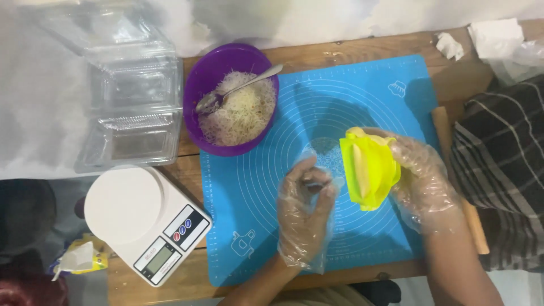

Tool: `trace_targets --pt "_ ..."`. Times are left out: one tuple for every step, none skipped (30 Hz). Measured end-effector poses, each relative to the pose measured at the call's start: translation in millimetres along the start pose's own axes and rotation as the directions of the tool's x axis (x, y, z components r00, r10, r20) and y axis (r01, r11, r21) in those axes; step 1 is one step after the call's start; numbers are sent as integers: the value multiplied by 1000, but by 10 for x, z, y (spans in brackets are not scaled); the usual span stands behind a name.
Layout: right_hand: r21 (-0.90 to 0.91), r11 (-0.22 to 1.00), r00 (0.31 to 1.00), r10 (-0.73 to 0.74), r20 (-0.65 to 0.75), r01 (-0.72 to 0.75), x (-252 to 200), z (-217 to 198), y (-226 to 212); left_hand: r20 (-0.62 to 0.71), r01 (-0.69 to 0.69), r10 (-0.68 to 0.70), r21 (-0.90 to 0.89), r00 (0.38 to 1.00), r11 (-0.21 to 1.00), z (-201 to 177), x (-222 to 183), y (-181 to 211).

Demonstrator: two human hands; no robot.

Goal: Rolling out dough, adding filling, and using a mold to shape individual pastries.

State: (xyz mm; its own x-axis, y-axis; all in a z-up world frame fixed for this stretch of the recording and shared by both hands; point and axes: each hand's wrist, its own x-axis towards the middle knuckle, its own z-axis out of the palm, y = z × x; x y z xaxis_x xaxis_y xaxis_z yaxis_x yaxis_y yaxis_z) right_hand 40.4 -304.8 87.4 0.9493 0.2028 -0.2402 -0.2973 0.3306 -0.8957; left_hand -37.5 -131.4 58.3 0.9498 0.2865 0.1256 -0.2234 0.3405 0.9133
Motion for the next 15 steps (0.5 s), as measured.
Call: trace_targets --pt "26 1000 1000 -8 4 8 16 -19 43 1 12 -12 53 1000 999 3 -5 2" --pt "52 999 1000 -16 7 15 33 -42 85 2 24 -25 106 1000 994 11 -9 3" --pt "48 999 1000 -15 8 15 28 -37 84 -1 24 -24 103 1000 994 32 -2 13" --pt "82 997 1000 -9 27 7 24 -34 83 14 -11 9 149 1000 989 56 5 24" --pt "116 993 999 -4 46 -1 18 -31 84 29 -46 41 195 999 980 78 12 35" --pt "113 994 999 -3 47 -2 9 9 48 27 -46 41 193 999 980 107 35 59" --pt "71 997 999 29 42 -32 -4 49 15 50 -34 21 275 999 961 134 55 83" --pt "28 998 998 61 36 -62 -17 89 -19 71 -24 -1 355 997 935 162 75 108" --pt "25 998 998 60 35 -61 -4 105 -24 71 -25 0 352 998 936 189 110 147" --pt "20 997 996 72 61 -73 8 122 -29 69 79 -118 412 991 908 215 143 187" --pt "14 996 993 84 87 -86 18 138 -37 61 179 -233 468 970 866 243 175 228" --pt "10 996 993 84 86 -85 16 177 -5 62 178 -233 464 971 868 259 238 273" --pt "-62 997 999 36 -16 -37 18 217 25 58 260 -317 441 947 859 275 304 319" --pt "-139 990 993 -18 -115 2 18 260 55 56 341 -399 419 915 842 287 368 369" --pt "-145 989 993 -22 -113 5 23 268 83 58 338 -395 413 917 845 265 392 299"
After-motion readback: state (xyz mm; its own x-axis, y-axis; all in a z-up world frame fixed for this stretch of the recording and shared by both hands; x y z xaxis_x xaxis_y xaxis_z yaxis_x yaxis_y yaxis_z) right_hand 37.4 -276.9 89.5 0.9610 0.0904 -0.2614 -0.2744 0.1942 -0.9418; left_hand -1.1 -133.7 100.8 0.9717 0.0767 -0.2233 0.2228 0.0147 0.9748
